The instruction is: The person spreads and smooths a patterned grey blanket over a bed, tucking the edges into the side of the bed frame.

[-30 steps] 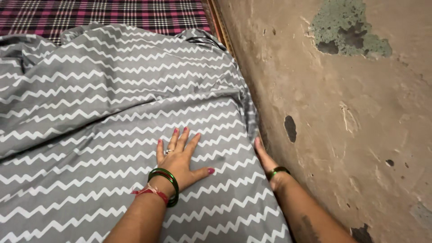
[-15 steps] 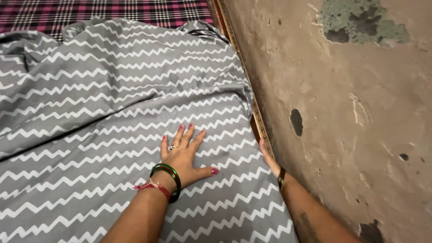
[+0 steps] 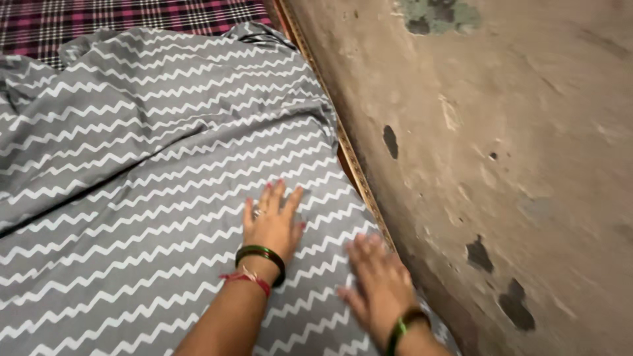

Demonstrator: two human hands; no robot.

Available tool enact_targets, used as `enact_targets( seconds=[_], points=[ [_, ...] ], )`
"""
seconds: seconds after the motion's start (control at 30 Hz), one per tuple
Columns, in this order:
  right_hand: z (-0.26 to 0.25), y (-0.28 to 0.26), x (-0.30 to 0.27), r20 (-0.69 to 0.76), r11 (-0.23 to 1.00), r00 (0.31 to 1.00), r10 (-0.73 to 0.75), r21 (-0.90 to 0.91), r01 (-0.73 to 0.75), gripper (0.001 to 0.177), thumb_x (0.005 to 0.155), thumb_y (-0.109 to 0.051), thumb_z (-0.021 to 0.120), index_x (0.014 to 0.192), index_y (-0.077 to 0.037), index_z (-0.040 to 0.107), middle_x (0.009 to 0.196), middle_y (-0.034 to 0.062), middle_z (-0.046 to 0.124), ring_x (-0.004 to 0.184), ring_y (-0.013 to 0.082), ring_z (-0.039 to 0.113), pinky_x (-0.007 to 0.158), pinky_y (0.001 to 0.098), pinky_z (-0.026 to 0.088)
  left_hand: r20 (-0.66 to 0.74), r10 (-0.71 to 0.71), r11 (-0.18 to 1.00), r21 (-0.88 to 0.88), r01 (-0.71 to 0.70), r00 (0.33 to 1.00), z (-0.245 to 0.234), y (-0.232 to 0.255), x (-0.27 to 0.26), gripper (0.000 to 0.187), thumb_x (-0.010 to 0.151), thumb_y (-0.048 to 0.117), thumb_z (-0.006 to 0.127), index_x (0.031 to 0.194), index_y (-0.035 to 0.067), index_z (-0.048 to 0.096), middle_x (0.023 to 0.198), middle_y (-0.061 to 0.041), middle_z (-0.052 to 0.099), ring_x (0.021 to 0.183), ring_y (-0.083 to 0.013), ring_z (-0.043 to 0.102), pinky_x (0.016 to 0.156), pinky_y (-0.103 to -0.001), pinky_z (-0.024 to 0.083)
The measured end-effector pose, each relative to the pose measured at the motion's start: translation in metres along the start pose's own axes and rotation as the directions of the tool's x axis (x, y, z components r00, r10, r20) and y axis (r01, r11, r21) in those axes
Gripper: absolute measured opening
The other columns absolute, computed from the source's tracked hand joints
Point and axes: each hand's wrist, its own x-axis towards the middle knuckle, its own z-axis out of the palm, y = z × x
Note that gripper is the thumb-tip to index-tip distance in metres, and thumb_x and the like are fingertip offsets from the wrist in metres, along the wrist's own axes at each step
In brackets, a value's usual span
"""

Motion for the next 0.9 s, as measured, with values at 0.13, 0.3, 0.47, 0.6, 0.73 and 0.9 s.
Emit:
enact_targets(
  seconds=[0.13, 0.3, 0.47, 0.6, 0.73, 0.9],
  points=[
    [0.013, 0.054, -0.001, 0.248, 0.724, 0.902, 0.353, 0.538, -0.431, 0.079, 0.092, -0.048, 0.062, 0.154, -0.005, 0.037, 0.152, 0.0202, 0.046, 0.138, 0.0338, 0.05, 0.111, 0.0403, 0.042, 0.125, 0.126, 0.984, -0.143, -0.107, 0.984, 0.001, 0.019, -0.045, 0.078, 0.087, 0.045, 0.07, 0.154, 0.027, 0.035, 0.166, -0.005, 0.024, 0.155, -0.0247, 0.017, 0.124, -0.054, 0.007],
    [0.04, 0.096, -0.048, 0.889, -0.3, 0.348, 0.299, 0.433, -0.85, 0.091, 0.089, -0.072, 0.051, 0.144, -0.001, 0.062, 0.14, 0.0168, 0.068, 0.128, 0.0301, 0.063, 0.106, 0.0438, 0.05, 0.119, 0.219, 0.955, -0.228, -0.188, 0.968, -0.007, 0.027, -0.072, 0.084, 0.083, 0.046, 0.074, 0.156, 0.025, 0.036, 0.166, -0.007, 0.02, 0.155, -0.0264, 0.012, 0.122, -0.052, 0.003],
    [0.125, 0.143, -0.113, 0.856, -0.237, 0.426, 0.293, 0.497, -0.835, 0.091, 0.088, -0.075, 0.048, 0.149, -0.007, 0.054, 0.146, 0.0113, 0.061, 0.132, 0.0257, 0.057, 0.111, 0.0423, 0.045, 0.141, 0.224, 0.956, -0.224, -0.19, 0.964, -0.005, 0.025, -0.07, 0.086, 0.082, 0.048, 0.075, 0.154, 0.025, 0.036, 0.167, -0.006, 0.019, 0.155, -0.0254, 0.011, 0.123, -0.05, 0.002],
    [0.156, 0.156, -0.151, 0.934, -0.29, 0.342, 0.103, 0.357, -0.888, 0.09, 0.087, -0.073, 0.047, 0.149, -0.009, 0.055, 0.147, 0.0124, 0.063, 0.132, 0.0285, 0.059, 0.112, 0.0454, 0.046, 0.183, 0.199, 0.967, -0.193, -0.164, 0.963, -0.001, 0.026, -0.068, 0.09, 0.081, 0.052, 0.074, 0.159, 0.029, 0.035, 0.167, -0.003, 0.018, 0.155, -0.0232, 0.01, 0.123, -0.05, 0.002],
    [0.085, 0.144, -0.175, 0.861, 0.161, 0.295, 0.415, 0.249, -0.955, 0.094, 0.094, -0.078, 0.034, 0.144, -0.005, 0.064, 0.142, 0.0161, 0.067, 0.129, 0.027, 0.062, 0.113, 0.0374, 0.042, 0.172, 0.199, 0.973, -0.152, -0.174, 0.965, 0.001, 0.026, -0.068, 0.087, 0.081, 0.053, 0.074, 0.154, 0.03, 0.035, 0.167, -0.002, 0.019, 0.156, -0.0228, 0.011, 0.123, -0.05, 0.005],
    [-0.003, 0.122, -0.252, 0.635, -0.116, 0.601, 0.485, 0.728, -0.675, 0.062, 0.094, -0.048, 0.054, 0.133, -0.002, 0.067, 0.126, 0.0131, 0.077, 0.116, 0.0243, 0.069, 0.104, 0.0392, 0.051, 0.099, 0.258, 0.962, -0.122, -0.246, 0.961, -0.001, 0.048, -0.089, 0.089, 0.081, 0.051, 0.073, 0.157, 0.023, 0.034, 0.166, -0.007, 0.021, 0.153, -0.0245, 0.015, 0.121, -0.053, 0.006]
  ],
)
